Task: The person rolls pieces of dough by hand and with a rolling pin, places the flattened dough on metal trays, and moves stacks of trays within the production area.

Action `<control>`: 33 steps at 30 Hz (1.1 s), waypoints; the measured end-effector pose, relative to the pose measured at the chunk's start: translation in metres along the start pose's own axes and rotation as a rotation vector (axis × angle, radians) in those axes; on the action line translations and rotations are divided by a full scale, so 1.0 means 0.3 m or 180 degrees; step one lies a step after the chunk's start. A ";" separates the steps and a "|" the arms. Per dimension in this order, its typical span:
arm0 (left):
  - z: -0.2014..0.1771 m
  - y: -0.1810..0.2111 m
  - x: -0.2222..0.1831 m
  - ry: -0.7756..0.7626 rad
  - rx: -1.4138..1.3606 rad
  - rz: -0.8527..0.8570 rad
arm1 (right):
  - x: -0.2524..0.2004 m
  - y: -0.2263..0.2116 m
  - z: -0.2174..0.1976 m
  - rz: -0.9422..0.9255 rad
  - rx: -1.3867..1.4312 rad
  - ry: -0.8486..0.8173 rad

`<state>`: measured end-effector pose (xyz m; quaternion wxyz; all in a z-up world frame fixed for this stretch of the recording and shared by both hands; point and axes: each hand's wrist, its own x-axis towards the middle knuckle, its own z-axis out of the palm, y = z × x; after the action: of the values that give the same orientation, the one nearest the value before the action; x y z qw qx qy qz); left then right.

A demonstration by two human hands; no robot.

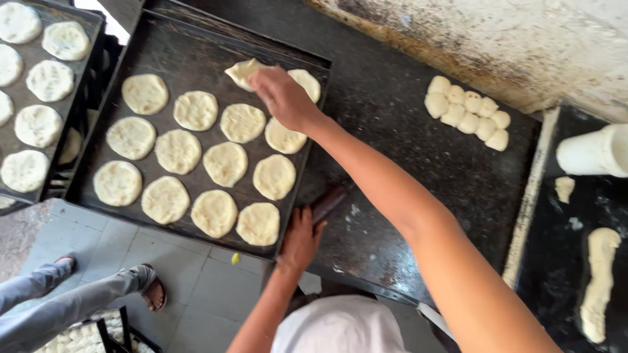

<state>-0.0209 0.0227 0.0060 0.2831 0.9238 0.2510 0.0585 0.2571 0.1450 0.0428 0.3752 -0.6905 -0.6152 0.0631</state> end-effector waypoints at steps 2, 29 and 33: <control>0.033 -0.012 -0.002 -0.0175 -0.0060 -0.0017 | 0.066 0.085 0.056 0.0006 -0.0486 0.0291; -0.001 0.055 -0.012 -0.0009 0.0698 0.0109 | -1.057 0.038 -0.492 0.1348 -0.1058 0.1914; 0.000 0.073 -0.020 0.0109 0.0824 0.0072 | -1.227 -0.361 -0.363 0.1212 -0.0760 0.0802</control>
<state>-0.0167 0.0040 0.0184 0.1566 0.9542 0.2508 0.0445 0.1436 -0.2374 0.0469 0.3460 -0.8357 -0.4257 -0.0270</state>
